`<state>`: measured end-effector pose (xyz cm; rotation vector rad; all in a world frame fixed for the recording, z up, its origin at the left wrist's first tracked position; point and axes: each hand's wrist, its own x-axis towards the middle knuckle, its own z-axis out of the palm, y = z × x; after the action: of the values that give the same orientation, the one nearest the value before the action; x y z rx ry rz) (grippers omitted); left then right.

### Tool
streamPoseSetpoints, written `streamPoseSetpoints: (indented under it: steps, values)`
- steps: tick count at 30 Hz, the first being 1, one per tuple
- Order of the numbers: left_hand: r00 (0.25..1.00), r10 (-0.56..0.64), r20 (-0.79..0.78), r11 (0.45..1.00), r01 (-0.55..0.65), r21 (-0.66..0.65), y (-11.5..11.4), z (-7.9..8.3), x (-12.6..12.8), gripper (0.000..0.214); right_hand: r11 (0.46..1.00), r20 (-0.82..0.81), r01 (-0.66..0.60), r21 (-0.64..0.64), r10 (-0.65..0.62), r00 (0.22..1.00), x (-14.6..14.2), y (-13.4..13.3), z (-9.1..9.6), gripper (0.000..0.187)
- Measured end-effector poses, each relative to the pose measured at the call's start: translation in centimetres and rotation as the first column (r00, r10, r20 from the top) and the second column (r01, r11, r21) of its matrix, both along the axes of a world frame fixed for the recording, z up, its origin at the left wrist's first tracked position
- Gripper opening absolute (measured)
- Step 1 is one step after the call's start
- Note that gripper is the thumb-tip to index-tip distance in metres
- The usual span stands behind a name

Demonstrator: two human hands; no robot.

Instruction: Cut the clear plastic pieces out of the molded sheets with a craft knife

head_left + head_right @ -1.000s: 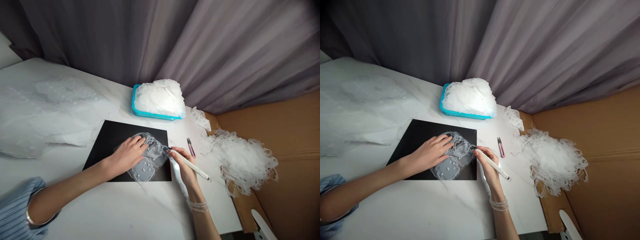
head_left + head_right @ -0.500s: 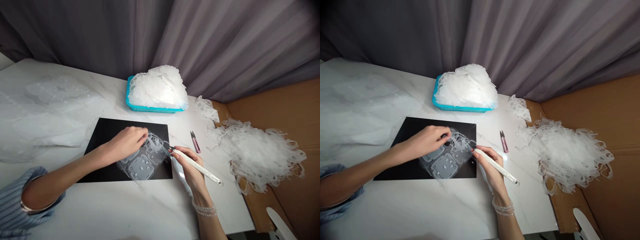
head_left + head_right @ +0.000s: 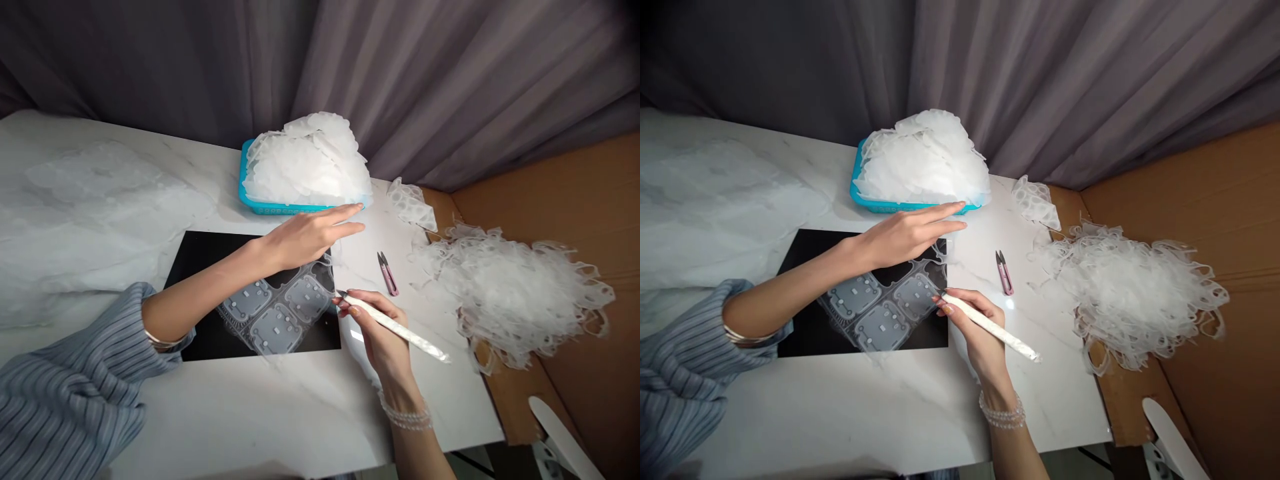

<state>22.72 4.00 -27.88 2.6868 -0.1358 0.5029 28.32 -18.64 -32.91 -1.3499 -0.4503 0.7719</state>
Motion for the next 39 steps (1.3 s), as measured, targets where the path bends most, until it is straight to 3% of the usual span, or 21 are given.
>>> streamPoseSetpoints:
  steps: [3,5,8,13,15,18,21,39]
  values:
    - [0.997,0.067,0.024,0.992,-0.07,0.109,-0.8,0.4,-2.4,0.048,1.0,0.003,0.022,0.0,-0.022,1.0,-0.2,0.4,-0.4,0.016]
    - [0.997,0.073,-0.004,0.974,-0.07,0.217,-2.2,-0.4,-5.2,0.041,0.999,0.023,0.035,-0.019,-0.034,0.999,-0.6,0.7,-0.6,0.024]
    - [0.998,0.007,-0.058,0.932,0.015,0.363,-5.3,-3.3,-9.8,0.032,0.995,0.094,0.011,-0.102,-0.002,0.996,-1.2,1.0,-0.8,0.027]
    - [0.99,0.127,-0.055,0.877,-0.086,0.472,-8.7,-7.8,-14.3,0.036,0.941,0.214,-0.116,-0.319,0.191,0.958,-2.7,1.3,-0.7,0.017]
    - [0.985,0.162,-0.068,0.873,-0.111,0.475,-9.0,-8.4,-14.7,0.04,0.92,0.319,-0.144,-0.364,0.268,0.909,-3.3,1.4,-0.9,0.015]
    - [0.98,0.187,-0.074,0.873,-0.131,0.47,-9.0,-8.5,-14.6,0.043,0.9,0.521,-0.143,-0.411,0.361,0.774,-4.1,1.5,-1.2,0.011]
    - [0.974,0.208,-0.092,0.874,-0.142,0.465,-9.2,-8.4,-14.6,0.043,0.897,0.608,-0.137,-0.421,0.391,0.691,-4.3,1.7,-1.5,0.011]
    - [0.967,0.211,-0.146,0.87,-0.117,0.479,-9.6,-8.2,-14.7,0.043,0.9,0.688,-0.17,-0.401,0.418,0.593,-4.2,2.2,-1.6,0.011]
